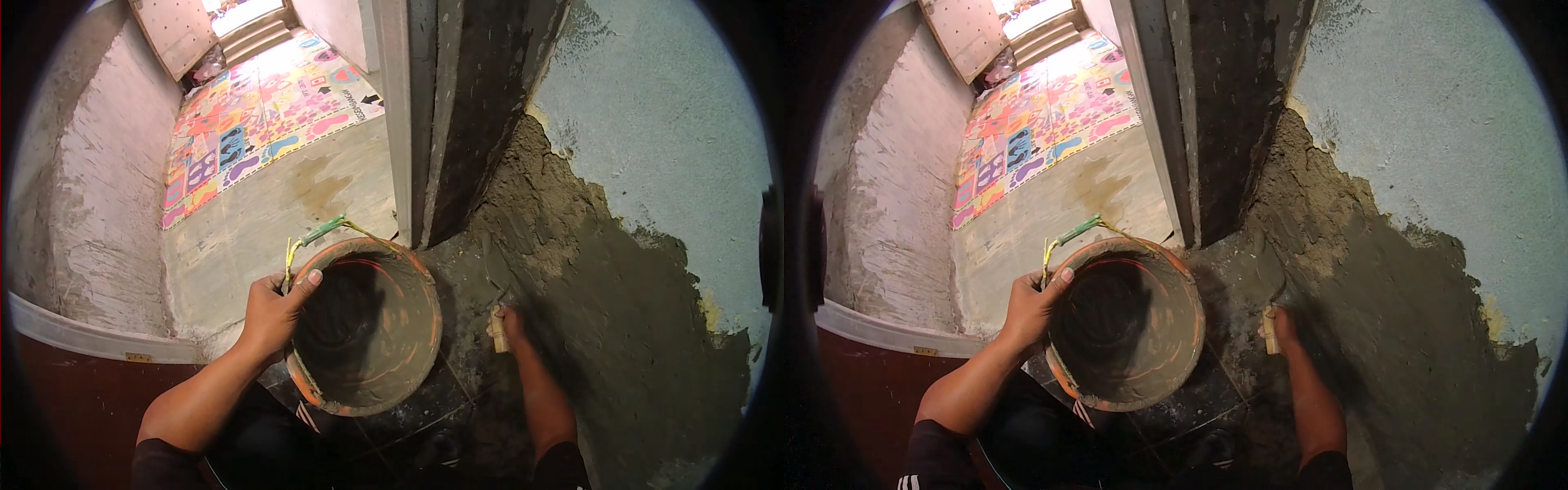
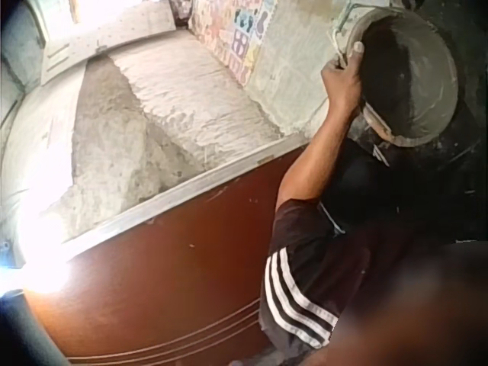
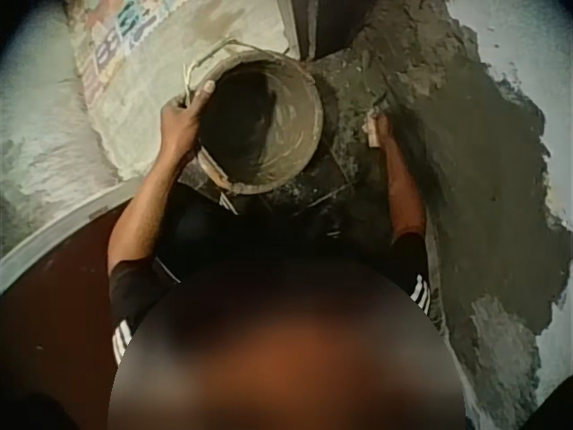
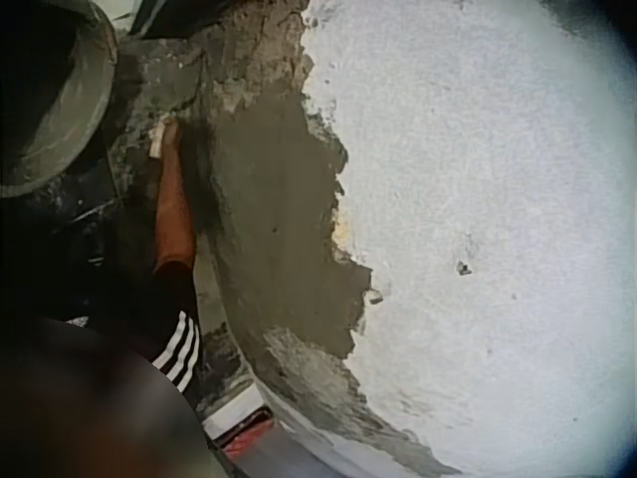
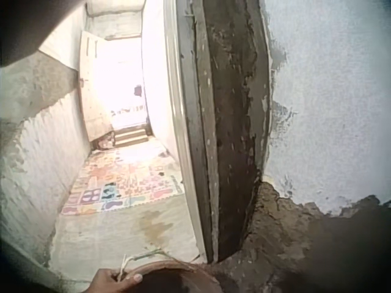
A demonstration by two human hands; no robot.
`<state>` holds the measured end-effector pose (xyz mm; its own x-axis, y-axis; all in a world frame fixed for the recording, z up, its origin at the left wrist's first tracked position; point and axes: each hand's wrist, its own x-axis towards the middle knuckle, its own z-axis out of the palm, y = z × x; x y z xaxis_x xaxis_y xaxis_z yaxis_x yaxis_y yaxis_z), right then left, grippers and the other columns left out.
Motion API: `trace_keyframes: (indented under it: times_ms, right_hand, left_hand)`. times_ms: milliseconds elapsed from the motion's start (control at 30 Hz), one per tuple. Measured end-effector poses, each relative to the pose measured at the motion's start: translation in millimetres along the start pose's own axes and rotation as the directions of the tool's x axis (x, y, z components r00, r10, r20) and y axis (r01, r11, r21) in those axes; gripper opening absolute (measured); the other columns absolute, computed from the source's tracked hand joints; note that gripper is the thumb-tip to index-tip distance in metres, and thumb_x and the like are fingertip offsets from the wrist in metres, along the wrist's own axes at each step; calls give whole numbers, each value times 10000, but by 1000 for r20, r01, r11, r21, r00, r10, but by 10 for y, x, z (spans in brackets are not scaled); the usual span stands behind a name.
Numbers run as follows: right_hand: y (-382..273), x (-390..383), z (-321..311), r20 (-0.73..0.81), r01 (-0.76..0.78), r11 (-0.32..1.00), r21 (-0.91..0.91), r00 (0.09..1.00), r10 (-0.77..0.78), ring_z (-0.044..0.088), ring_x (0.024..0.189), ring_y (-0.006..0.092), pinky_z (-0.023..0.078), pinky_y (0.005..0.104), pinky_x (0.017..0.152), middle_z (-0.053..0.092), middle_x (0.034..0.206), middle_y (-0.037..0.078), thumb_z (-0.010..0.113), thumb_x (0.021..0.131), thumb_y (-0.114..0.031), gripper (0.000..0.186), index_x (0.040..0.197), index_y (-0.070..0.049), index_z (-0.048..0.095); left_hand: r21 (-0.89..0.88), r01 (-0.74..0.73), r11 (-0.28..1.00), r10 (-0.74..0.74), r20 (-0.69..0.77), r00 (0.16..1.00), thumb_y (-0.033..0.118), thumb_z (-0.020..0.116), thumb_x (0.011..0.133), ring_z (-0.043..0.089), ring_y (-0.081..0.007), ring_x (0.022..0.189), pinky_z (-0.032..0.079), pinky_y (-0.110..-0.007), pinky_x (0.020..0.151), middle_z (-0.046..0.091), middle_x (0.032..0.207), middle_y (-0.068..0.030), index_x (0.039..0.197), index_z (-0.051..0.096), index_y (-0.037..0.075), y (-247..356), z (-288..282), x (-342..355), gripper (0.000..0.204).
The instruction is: Applying and smoothing wet plaster on a damaged section of a wall using a trowel.
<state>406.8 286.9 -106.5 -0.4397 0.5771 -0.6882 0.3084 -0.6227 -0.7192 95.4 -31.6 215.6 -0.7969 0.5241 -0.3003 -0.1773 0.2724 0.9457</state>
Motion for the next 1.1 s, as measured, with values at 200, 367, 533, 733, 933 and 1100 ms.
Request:
trace_keyframes:
  times_ms: [200, 367, 533, 733, 933, 1100]
  right_hand:
    - [-486, -107, -54, 69, -96, 990, 108, 994, 89, 613, 595, 302, 555, 423, 554, 591, 808, 156, 556, 794, -257, 332, 1027, -22, 542]
    - [-908, -414, -71, 97, -144, 990, -6, 985, 143, 617, 610, 279, 558, 403, 543, 597, 813, 118, 625, 819, -296, 346, 1051, -45, 567]
    - [-1170, -769, -141, 130, -71, 993, 98, 990, 58, 605, 593, 217, 542, 341, 502, 621, 822, 88, 666, 852, -261, 322, 1094, -56, 611]
    - [-1466, -1408, -207, 215, 114, 993, -10, 971, -109, 608, 603, 168, 504, 298, 493, 633, 835, 58, 662, 912, -174, 398, 1267, -1, 611]
    - [-1044, -1421, 97, 53, 208, 887, -412, 977, -204, 626, 605, 156, 518, 302, 545, 637, 872, 80, 726, 916, -152, 599, 1420, 48, 470]
    - [-965, -882, 244, 15, 137, 782, -608, 987, -161, 631, 609, 163, 519, 314, 552, 665, 902, 124, 703, 943, -161, 666, 1465, 101, 384]
  left_hand:
    - [123, 28, 992, -37, 71, 997, 308, 750, 944, 566, -53, 686, 467, -238, 611, 677, 800, -3, 1065, 719, -59, -11, -46, -55, 387]
    - [122, -26, 992, 18, 65, 998, 308, 747, 946, 588, -57, 713, 487, -243, 640, 700, 833, -14, 1074, 723, -53, -11, -101, -77, 384]
    - [173, -2, 985, -12, 77, 997, 310, 743, 949, 600, -58, 741, 496, -249, 660, 708, 849, -20, 1079, 725, -48, 30, -184, -94, 382]
    - [161, -29, 987, 15, 83, 996, 315, 740, 951, 599, -56, 753, 497, -252, 667, 712, 859, -25, 1083, 725, -48, 41, -262, -131, 387]
    - [129, -18, 991, 7, 82, 997, 327, 734, 955, 589, -55, 749, 494, -253, 672, 707, 857, -26, 1087, 725, -47, 41, -280, -127, 397]
    - [180, -60, 982, 42, 104, 994, 333, 735, 954, 574, -49, 740, 485, -249, 664, 697, 846, -15, 1080, 727, -47, 27, -223, -125, 401]
